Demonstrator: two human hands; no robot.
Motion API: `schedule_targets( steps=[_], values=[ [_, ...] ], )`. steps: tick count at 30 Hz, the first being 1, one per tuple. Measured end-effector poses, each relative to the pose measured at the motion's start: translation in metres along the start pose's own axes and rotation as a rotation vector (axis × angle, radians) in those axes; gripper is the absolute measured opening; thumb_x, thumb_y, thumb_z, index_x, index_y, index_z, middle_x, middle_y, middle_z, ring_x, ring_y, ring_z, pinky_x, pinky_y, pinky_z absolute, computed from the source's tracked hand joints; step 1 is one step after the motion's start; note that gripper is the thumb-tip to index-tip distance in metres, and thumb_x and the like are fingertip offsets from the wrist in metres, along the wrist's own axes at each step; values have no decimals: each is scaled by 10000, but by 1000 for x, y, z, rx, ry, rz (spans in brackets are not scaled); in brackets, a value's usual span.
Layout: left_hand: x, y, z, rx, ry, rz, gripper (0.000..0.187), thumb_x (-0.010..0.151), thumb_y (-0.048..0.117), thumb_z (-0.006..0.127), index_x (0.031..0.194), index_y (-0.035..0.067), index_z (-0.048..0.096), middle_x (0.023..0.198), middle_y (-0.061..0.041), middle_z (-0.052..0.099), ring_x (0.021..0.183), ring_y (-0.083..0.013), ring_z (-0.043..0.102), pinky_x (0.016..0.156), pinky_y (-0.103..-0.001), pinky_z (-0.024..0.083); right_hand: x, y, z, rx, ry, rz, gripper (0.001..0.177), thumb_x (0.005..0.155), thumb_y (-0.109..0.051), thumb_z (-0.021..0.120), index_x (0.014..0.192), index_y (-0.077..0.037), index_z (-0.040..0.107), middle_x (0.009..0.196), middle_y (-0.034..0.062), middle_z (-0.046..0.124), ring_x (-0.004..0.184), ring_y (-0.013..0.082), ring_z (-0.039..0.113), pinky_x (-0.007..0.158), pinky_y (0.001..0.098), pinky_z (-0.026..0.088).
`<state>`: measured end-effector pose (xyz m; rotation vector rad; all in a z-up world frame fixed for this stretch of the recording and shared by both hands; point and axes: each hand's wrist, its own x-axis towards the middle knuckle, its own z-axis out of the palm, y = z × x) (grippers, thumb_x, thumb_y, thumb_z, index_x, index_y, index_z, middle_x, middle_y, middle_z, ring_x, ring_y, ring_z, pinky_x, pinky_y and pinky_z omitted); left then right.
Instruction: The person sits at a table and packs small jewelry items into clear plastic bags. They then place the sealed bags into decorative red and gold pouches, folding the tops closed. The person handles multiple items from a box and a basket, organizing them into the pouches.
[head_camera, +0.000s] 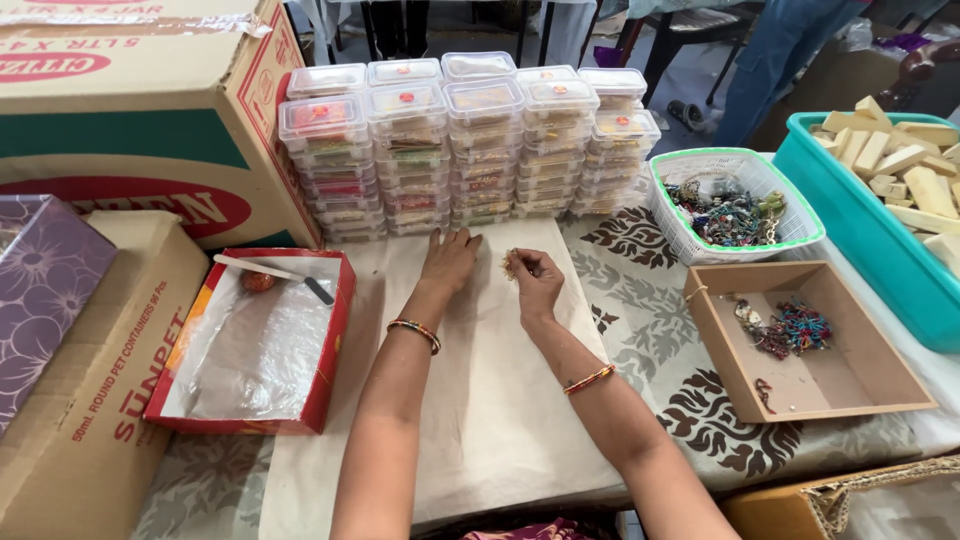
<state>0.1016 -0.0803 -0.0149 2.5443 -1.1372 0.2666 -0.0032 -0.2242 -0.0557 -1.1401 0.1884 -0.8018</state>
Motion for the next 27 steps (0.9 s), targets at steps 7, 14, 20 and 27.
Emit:
schedule_targets(
  steps=[7,14,20,27],
  values=[
    [-15,21,-102,412,100,-103,225,939,126,593,1139,79,682,1220,-111,654,1213,-284,589,1098,-533,399,2,3,0,46,-2,2,136,921,44,734,1051,26,698,964,85,744,848,127,712,781,269,612],
    [-66,42,-108,437,584,265,105,913,130,654,1005,79,648,1033,-87,682,993,-264,681,920,-426,536,4,-1,-3,7,35,-13,135,923,27,744,1049,24,694,947,73,736,817,114,700,746,254,592],
    [-108,24,-37,288,138,204,83,872,97,637,881,77,717,915,-90,726,847,-248,725,752,-387,576,-3,-5,1,24,14,-38,137,925,22,749,1047,19,687,961,64,735,838,102,699,771,243,600],
    [-115,32,-48,-218,183,-133,70,821,124,712,858,80,752,954,-102,759,856,-320,715,751,-439,565,-17,-19,12,-120,-86,-141,122,938,55,723,1046,4,697,983,62,732,860,96,700,776,240,602]
  ],
)
